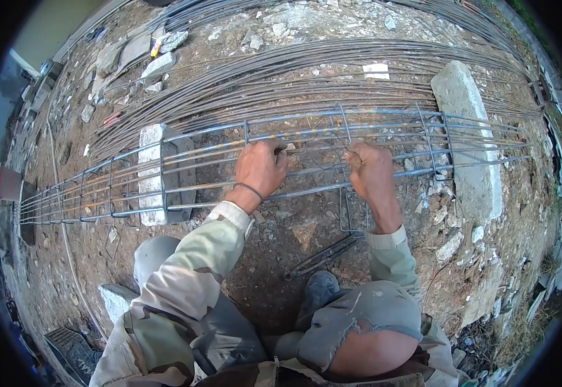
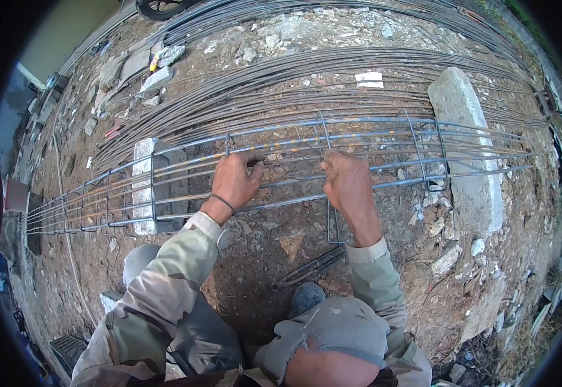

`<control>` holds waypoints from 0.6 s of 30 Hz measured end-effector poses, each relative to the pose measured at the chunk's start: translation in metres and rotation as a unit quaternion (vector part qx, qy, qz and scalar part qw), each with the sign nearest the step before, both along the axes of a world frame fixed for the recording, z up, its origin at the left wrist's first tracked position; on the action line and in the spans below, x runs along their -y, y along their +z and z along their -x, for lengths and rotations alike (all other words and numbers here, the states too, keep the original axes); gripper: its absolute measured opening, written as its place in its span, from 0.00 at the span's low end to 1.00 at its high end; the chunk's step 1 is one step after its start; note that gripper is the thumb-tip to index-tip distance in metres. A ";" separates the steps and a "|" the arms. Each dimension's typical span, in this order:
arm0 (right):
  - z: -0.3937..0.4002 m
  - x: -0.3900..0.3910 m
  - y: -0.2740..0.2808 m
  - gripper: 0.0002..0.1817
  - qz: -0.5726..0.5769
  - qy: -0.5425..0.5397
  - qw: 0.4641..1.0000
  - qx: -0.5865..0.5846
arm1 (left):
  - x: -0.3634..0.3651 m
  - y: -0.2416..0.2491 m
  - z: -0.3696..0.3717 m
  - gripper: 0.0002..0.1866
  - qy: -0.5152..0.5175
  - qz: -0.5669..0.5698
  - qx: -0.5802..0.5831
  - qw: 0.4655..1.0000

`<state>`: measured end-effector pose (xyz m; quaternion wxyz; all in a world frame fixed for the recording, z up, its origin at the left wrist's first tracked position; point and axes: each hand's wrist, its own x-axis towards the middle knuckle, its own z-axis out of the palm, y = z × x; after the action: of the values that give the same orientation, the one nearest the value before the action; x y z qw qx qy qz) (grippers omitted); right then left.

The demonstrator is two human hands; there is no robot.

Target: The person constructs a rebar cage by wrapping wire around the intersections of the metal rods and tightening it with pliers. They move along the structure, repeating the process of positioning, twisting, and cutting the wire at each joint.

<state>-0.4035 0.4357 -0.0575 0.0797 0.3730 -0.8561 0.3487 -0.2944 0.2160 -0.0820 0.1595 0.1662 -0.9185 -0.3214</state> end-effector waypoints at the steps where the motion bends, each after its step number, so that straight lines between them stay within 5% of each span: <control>1: 0.000 0.002 -0.003 0.02 -0.016 0.001 1.000 -0.002 | 0.000 0.001 0.001 0.12 -0.002 0.001 -0.001 1.000; 13: -0.009 0.014 -0.027 0.04 0.120 -0.095 0.985 0.084 | -0.002 0.001 0.016 0.15 -0.062 0.014 0.072 0.995; 18: -0.005 0.005 -0.009 0.03 0.037 -0.063 0.997 0.038 | -0.008 0.009 0.028 0.17 -0.098 0.003 0.169 0.981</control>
<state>-0.3986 0.4303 -0.0670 0.0827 0.3013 -0.8669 0.3885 -0.3225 0.2241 -0.0728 -0.0302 0.1265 -0.9451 -0.2999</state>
